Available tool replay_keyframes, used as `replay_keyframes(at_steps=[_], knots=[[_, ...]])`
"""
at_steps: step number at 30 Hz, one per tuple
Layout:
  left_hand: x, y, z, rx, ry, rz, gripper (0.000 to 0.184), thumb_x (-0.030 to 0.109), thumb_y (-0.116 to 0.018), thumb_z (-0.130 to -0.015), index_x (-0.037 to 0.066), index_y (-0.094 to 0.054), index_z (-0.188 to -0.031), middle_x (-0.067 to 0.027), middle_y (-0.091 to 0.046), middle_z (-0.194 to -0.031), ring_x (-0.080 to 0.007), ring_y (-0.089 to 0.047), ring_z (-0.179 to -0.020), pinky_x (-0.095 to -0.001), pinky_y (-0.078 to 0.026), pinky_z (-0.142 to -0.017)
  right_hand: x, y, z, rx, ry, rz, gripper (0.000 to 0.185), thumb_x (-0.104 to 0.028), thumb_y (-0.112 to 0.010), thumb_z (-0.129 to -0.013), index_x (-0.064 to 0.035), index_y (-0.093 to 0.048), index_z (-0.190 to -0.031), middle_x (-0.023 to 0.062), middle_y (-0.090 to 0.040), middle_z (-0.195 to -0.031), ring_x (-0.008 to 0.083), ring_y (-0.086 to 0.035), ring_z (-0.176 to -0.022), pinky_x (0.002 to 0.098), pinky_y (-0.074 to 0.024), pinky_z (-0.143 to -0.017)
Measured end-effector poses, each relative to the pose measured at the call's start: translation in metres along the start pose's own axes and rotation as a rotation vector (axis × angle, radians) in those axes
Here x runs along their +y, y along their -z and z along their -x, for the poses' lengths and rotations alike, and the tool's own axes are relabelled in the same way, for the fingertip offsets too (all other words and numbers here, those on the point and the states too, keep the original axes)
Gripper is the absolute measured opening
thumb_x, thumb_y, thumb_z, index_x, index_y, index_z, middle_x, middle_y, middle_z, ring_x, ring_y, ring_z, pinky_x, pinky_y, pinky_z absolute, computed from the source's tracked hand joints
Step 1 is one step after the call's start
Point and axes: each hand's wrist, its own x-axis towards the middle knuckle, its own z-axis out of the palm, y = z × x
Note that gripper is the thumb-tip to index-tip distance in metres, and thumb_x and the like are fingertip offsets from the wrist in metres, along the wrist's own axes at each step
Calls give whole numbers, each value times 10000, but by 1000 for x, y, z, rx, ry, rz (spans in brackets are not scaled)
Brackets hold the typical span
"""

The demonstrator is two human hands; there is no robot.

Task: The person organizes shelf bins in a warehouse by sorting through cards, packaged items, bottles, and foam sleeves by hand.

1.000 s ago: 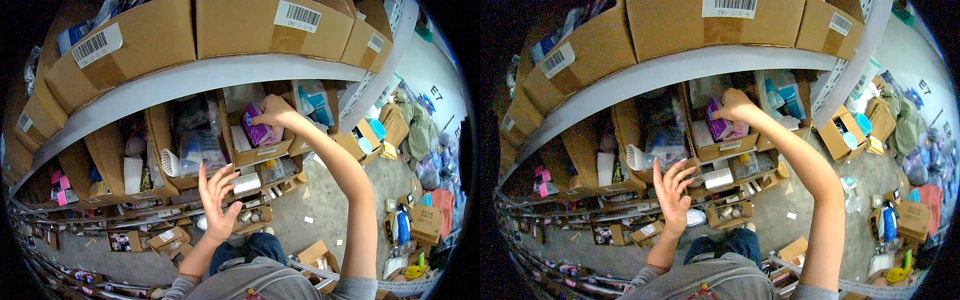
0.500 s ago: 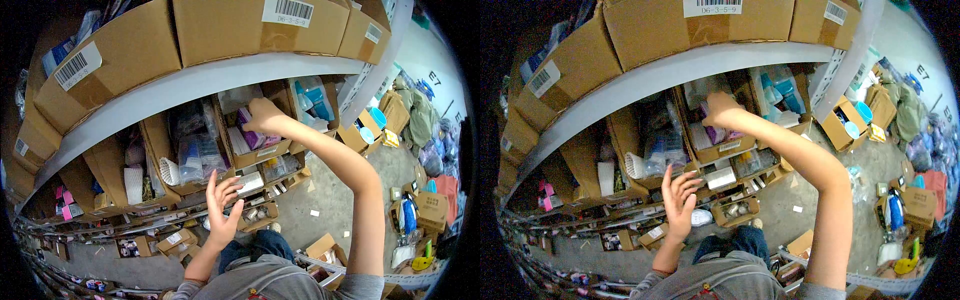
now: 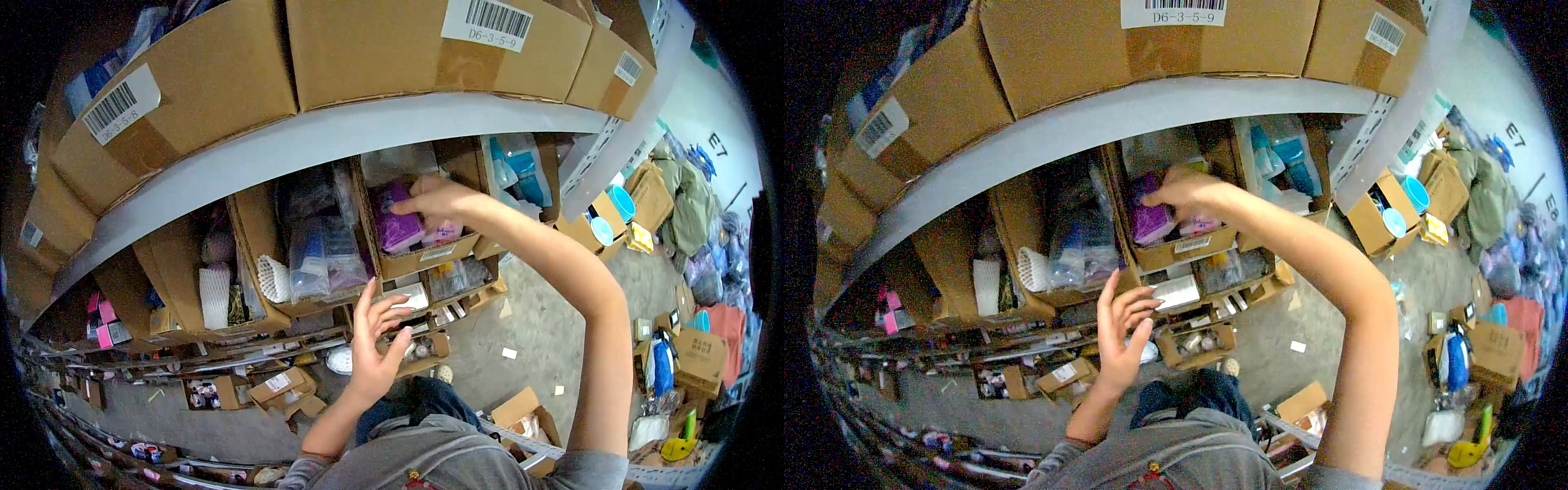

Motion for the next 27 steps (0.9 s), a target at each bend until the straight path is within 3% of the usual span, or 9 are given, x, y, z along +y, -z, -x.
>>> replay_keyframes(at_steps=[4,9,11,13,17,19,22,25,27], knots=[[0,-4,1,5,33,-9,648,63,-489,-786,15,-90,-1294,-169,-427,-1126,-212,-482,-983,-323,-377,-825,0,1,10,-143,-70,-281,451,-344,-603,-746,82,-497,-851,143,-563,-751,155,-532,-630,274,-400,-503],[-3,-11,0,14,25,-30,633,52,-477,-795,19,-91,-1296,-169,-433,-1120,-210,-483,-985,-327,-375,-831,-18,-2,17,-204,-73,136,499,-382,-496,-809,103,-471,-925,177,-565,-779,204,-598,-607,293,-444,-520],[-4,-14,-1,9,21,-54,602,80,-471,-803,16,-121,-1288,-158,-462,-1091,-208,-502,-953,-317,-386,-819,-7,1,7,-380,389,344,530,-397,-438,-831,120,-459,-951,196,-570,-789,228,-615,-645,308,-461,-543],[-5,-15,-1,9,27,-69,592,77,-471,-803,11,-134,-1285,-155,-469,-1085,-204,-504,-951,-316,-387,-819,-26,-1,17,-271,9,291,551,-408,-388,-845,132,-458,-927,200,-574,-759,231,-609,-624,319,-459,-529],[-9,-18,-3,4,39,-67,562,33,-489,-794,5,-194,-1271,-145,-493,-1053,-195,-511,-950,-313,-397,-818,-30,-1,7,-348,96,630,567,-419,-365,-847,134,-435,-951,189,-576,-703,227,-608,-616,332,-462,-526],[-9,-20,-2,7,34,-83,559,34,-487,-796,5,-194,-1271,-143,-499,-1047,-193,-513,-946,-312,-398,-818,-28,2,11,-312,-44,221,442,-309,-417,-842,126,-490,-851,215,-558,-654,258,-605,-615,314,-474,-516],[-10,-20,-2,16,28,-110,552,38,-483,-801,3,-195,-1270,-140,-506,-1041,-188,-516,-939,-311,-400,-818,-6,6,4,-353,-102,-147,459,-333,-454,-824,125,-482,-804,205,-554,-642,233,-600,-564,344,-460,-539],[-13,-21,-1,17,32,-114,546,41,-482,-804,0,-198,-1268,-139,-510,-1039,-186,-518,-934,-312,-401,-819,-9,0,10,-215,80,368,536,-408,-435,-825,75,-399,-1054,167,-585,-653,236,-611,-624,320,-448,-613],[-15,-23,-1,12,35,-111,543,43,-482,-804,-1,-201,-1267,-138,-512,-1038,-185,-520,-932,-312,-401,-819,-20,-1,18,-255,57,385,547,-426,-421,-827,72,-408,-1054,173,-592,-690,232,-609,-650,325,-449,-635]])
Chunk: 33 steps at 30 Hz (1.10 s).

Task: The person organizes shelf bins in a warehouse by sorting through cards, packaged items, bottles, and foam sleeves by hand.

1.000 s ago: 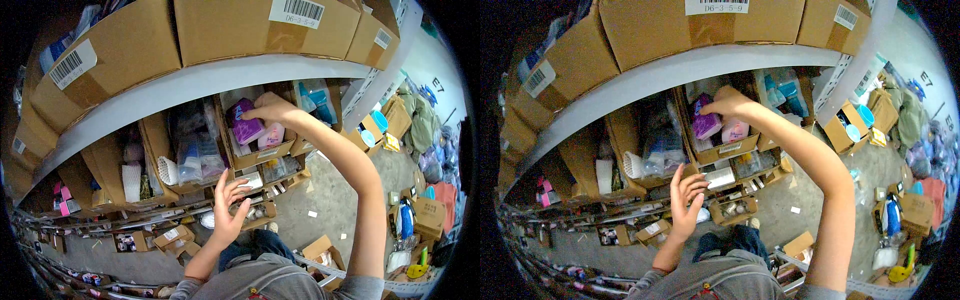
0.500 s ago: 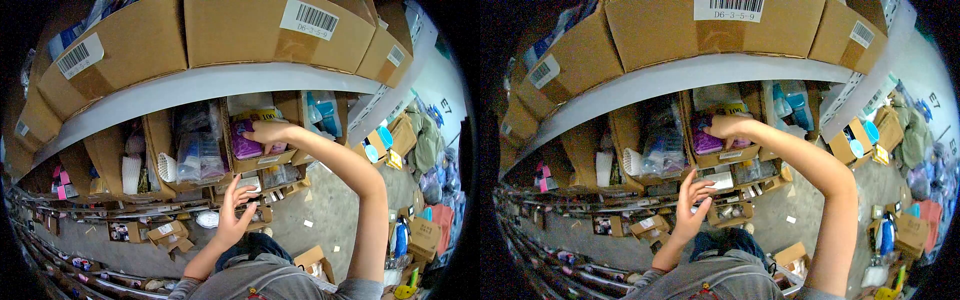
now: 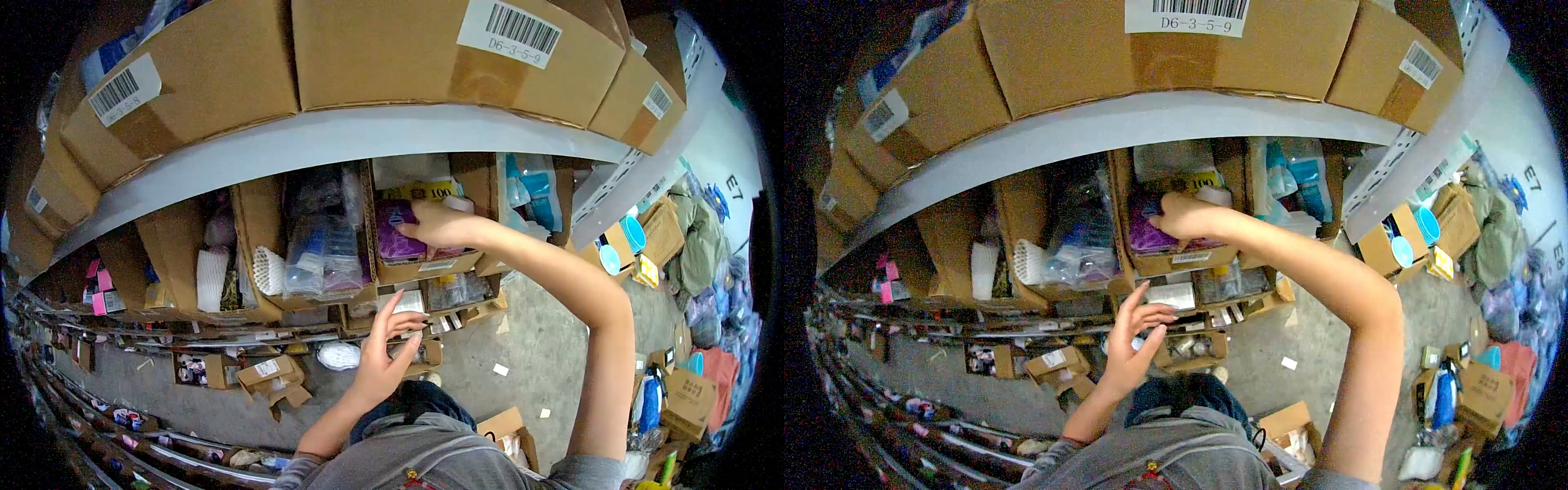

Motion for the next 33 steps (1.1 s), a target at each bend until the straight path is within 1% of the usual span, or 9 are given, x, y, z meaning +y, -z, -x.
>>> replay_keyframes(at_steps=[4,8,12,14,21,24,27,30,33], knots=[[-1,-6,1,-32,-2,12,539,45,-485,-803,-1,-211,-1265,-137,-527,-1013,-184,-525,-921,-310,-401,-821,-7,4,2,7,31,139,544,-437,-366,-847,71,-435,-1028,184,-594,-767,235,-600,-691,337,-459,-612],[-1,-4,4,-23,10,-17,522,49,-459,-808,-8,-213,-1264,-133,-530,-998,-191,-534,-915,-309,-397,-809,12,9,-9,-57,-73,-225,556,-413,-326,-870,119,-404,-1010,221,-576,-848,247,-610,-654,309,-466,-477],[-2,-1,7,7,14,-34,510,53,-459,-810,-7,-227,-1261,-131,-537,-990,-193,-540,-909,-308,-403,-802,23,11,-20,-92,17,-150,573,-402,-316,-877,145,-482,-835,234,-583,-778,234,-609,-578,283,-448,-445],[-4,0,9,9,11,-38,505,62,-459,-815,-5,-231,-1260,-130,-540,-990,-194,-543,-908,-307,-404,-800,29,10,-23,-109,138,-187,616,-397,-281,-875,90,-517,-581,157,-536,-485,250,-552,-424,347,-438,-383],[-2,2,12,20,19,-44,487,75,-460,-820,-5,-249,-1251,-125,-546,-983,-194,-545,-905,-306,-410,-789,32,10,-17,-89,75,-312,616,-406,-285,-873,111,-544,-662,169,-585,-575,261,-599,-531,339,-462,-474],[-3,3,13,30,22,-47,475,77,-462,-820,-3,-266,-1245,-122,-550,-979,-191,-546,-904,-303,-412,-785,37,7,-16,312,146,-119,589,-421,-304,-862,88,-557,-706,154,-589,-592,271,-598,-562,350,-459,-508],[-2,6,14,38,44,-62,465,79,-472,-816,-7,-289,-1234,-119,-557,-971,-184,-546,-900,-300,-409,-786,17,29,11,294,119,-134,507,-398,-365,-846,60,-565,-762,152,-592,-636,272,-590,-595,358,-452,-548],[-2,11,16,53,26,-75,446,77,-481,-810,-14,-317,-1215,-117,-562,-961,-178,-546,-896,-297,-410,-785,-10,35,45,289,245,-111,373,-305,-432,-836,41,-565,-787,165,-591,-675,268,-576,-588,362,-445,-561],[0,15,18,61,9,-80,429,68,-479,-809,-16,-332,-1203,-113,-563,-959,-172,-542,-902,-292,-411,-788,-37,24,56,314,662,-175,211,-165,-493,-812,35,-543,-769,107,-585,-668,175,-544,-535,277,-439,-502]])
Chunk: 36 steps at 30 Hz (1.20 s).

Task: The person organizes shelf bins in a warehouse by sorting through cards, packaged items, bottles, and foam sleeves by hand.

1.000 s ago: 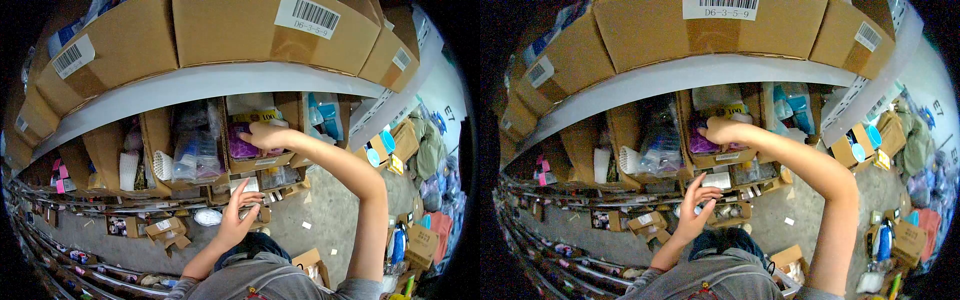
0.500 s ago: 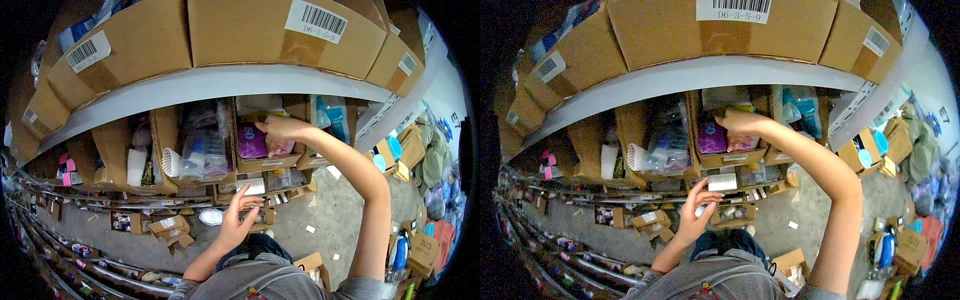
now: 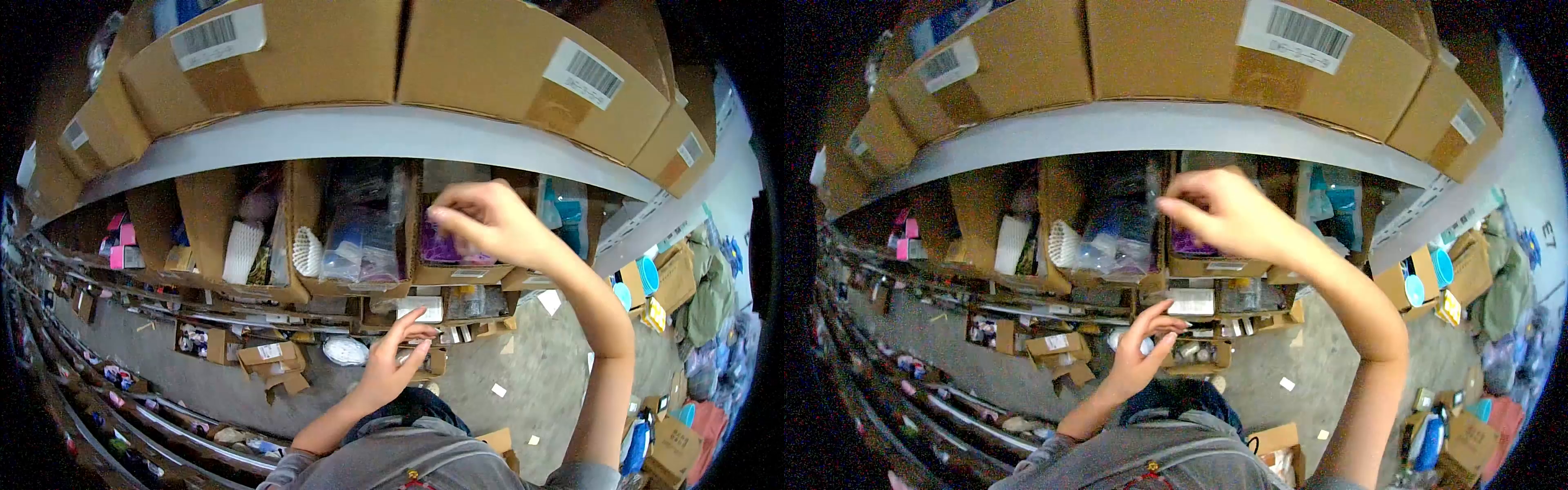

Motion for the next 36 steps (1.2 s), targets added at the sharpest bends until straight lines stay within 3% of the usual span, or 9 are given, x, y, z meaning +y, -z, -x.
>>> replay_keyframes(at_steps=[2,5,7,9,10,12,20,30,36], knots=[[5,-1,1,-14,28,6,410,72,-491,-807,3,-364,-1191,-106,-577,-938,-159,-547,-892,-287,-410,-798,4,-21,-22,25,424,212,135,-92,-520,-767,28,-537,-826,143,-571,-774,281,-560,-700,323,-450,-637],[0,-1,7,-11,17,50,403,72,-494,-806,2,-374,-1185,-103,-579,-933,-160,-549,-884,-286,-416,-786,11,-59,-61,-31,567,496,160,36,-475,-701,28,-550,-843,186,-556,-818,350,-540,-771,384,-443,-706],[2,7,12,-49,22,34,411,56,-476,-811,-5,-344,-1195,-100,-563,-966,-167,-534,-929,-291,-401,-821,8,-73,-89,-328,168,722,203,71,-466,-665,48,-557,-845,215,-551,-843,363,-539,-782,395,-446,-705],[2,14,17,-30,17,41,412,61,-481,-810,-6,-346,-1194,-96,-565,-964,-166,-537,-925,-291,-401,-821,4,-80,-114,-352,-46,753,195,40,-477,-660,55,-561,-835,232,-548,-849,365,-542,-791,398,-452,-701],[3,19,20,-22,9,41,404,65,-480,-812,-6,-355,-1190,-94,-568,-959,-163,-536,-926,-290,-401,-821,12,-86,-128,-350,-43,753,195,40,-477,-660,55,-561,-835,232,-548,-849,365,-542,-791,398,-452,-701],[2,27,25,-19,32,49,398,66,-479,-813,-7,-362,-1186,-95,-570,-956,-162,-536,-925,-289,-399,-824,45,-104,-158,202,22,611,238,-61,-508,-688,32,-551,-903,235,-542,-904,342,-556,-790,390,-457,-705],[1,56,41,-16,64,39,396,73,-494,-804,15,-389,-1182,-74,-586,-946,-144,-531,-917,-288,-374,-834,117,-126,-229,154,-117,553,274,-93,-519,-688,27,-533,-934,237,-533,-927,339,-548,-812,390,-449,-723],[-12,87,44,-62,29,1,392,73,-501,-803,10,-390,-1174,-107,-587,-923,-174,-561,-875,-278,-429,-750,130,-117,-226,101,-159,422,333,-139,-535,-688,19,-508,-979,239,-520,-960,336,-535,-844,389,-436,-750],[-17,97,43,-83,106,55,396,64,-489,-801,2,-387,-1178,-89,-588,-931,-157,-542,-903,-288,-397,-809,134,-116,-219,94,-170,376,370,-166,-545,-688,15,-493,-1006,241,-513,-980,333,-528,-863,388,-428,-766]])
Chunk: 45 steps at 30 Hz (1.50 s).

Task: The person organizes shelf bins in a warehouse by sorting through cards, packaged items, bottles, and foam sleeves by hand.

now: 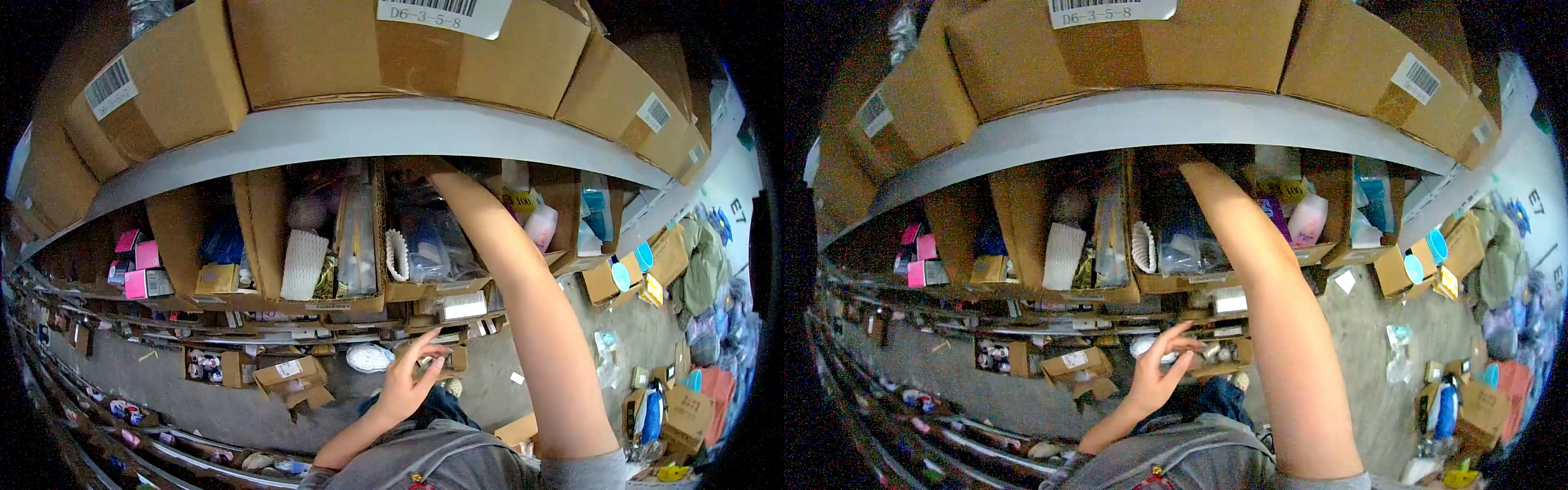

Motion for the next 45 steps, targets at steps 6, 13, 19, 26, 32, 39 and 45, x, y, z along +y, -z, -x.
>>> replay_keyframes(at_steps=[6,13,19,26,32,39,45], knots=[[0,5,0,8,-16,-14,389,69,-488,-805,2,-389,-1175,-99,-586,-920,-165,-546,-902,-290,-395,-814,2,-2,-2,15,14,6,409,-194,-555,-688,11,-478,-1033,242,-505,-1000,331,-521,-882,388,-421,-781],[2,3,-3,-25,-8,-44,386,86,-494,-809,2,-391,-1172,-94,-586,-925,-162,-548,-893,-287,-398,-805,0,-15,-8,63,83,51,455,-225,-566,-688,6,-460,-1065,244,-496,-1023,328,-512,-905,387,-412,-800],[1,-3,-3,-48,-22,-47,383,95,-492,-813,-5,-391,-1169,-99,-587,-930,-159,-547,-890,-286,-404,-798,-2,-34,-11,106,243,128,495,-253,-576,-688,2,-445,-1092,246,-489,-1043,326,-504,-924,387,-405,-816],[0,-11,1,-63,-34,-71,377,89,-488,-814,-10,-391,-1165,-99,-589,-923,-160,-548,-889,-285,-403,-802,-11,-34,-11,110,140,119,549,-286,-597,-676,-7,-429,-1118,244,-483,-1060,321,-480,-971,387,-378,-855],[-3,-14,2,-40,-38,-56,393,77,-503,-802,22,-397,-1177,-81,-591,-912,-143,-561,-852,-263,-424,-741,-20,-35,-1,414,45,182,620,-315,-647,-627,-22,-426,-1127,236,-472,-1078,319,-455,-1008,387,-362,-876],[-1,-23,-10,-60,11,35,367,95,-479,-823,-2,-390,-1166,-95,-587,-921,-161,-551,-877,-293,-408,-797,-72,67,77,164,12,-517,287,-201,-620,-675,19,-532,-837,81,-536,-585,160,-507,-493,287,-426,-505],[8,-21,-40,-83,-59,308,451,303,-369,-870,19,-318,-1217,-201,-506,-1053,-278,-529,-944,-344,-443,-787,-94,96,182,298,-228,-1006,484,-15,-596,-639,-42,-383,-1073,14,-461,-488,92,-442,-366,214,-335,-327]])
